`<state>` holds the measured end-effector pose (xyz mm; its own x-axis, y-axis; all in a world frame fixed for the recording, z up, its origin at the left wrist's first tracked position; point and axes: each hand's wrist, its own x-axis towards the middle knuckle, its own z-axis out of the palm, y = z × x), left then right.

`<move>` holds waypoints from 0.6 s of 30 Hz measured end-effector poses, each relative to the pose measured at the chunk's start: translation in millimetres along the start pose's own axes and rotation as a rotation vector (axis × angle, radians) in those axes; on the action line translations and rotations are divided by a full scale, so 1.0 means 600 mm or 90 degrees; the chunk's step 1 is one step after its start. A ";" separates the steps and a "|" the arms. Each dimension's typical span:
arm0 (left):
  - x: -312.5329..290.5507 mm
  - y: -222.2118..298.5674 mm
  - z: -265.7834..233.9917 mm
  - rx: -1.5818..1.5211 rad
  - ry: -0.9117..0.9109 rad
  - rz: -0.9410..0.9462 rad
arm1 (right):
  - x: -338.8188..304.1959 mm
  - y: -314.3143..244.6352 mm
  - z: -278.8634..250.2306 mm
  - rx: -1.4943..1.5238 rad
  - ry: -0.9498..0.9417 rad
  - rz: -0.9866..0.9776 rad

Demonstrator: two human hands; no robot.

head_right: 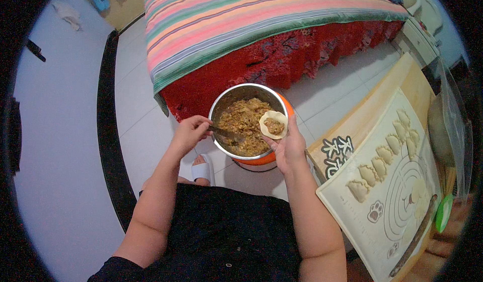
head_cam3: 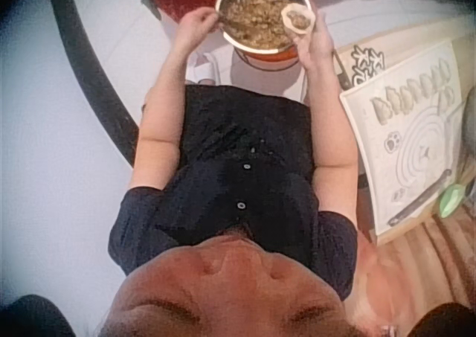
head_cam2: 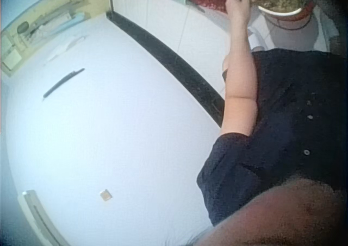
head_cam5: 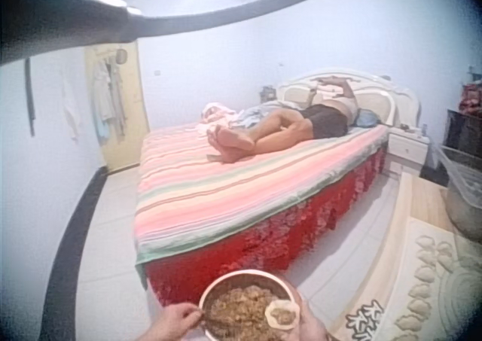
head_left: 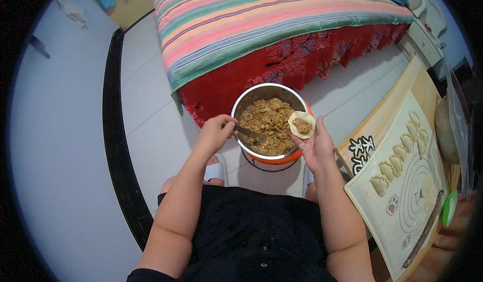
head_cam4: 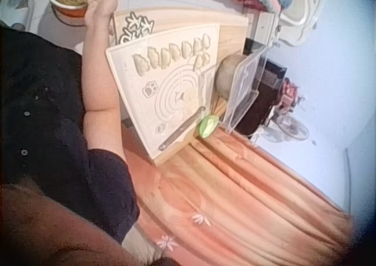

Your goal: The person scoops filling from a bowl using a spoon and places it onto round dough wrappers. They fold and seal the wrappers into dumplings, then place the finished dumplings on a silicone mat. The person repeats this process multiple times.

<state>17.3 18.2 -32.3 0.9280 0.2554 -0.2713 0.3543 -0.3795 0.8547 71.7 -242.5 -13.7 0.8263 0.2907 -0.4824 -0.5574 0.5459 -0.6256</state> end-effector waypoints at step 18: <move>-0.056 0.088 0.098 -0.670 -0.332 -0.166 | -0.027 0.034 0.038 -0.270 -0.222 0.072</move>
<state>11.6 -62.7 -4.4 0.8633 -0.2656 -0.4291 0.4958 0.6046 0.6233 48.9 -218.4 -4.9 0.6969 0.6112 -0.3753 -0.5690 0.1526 -0.8081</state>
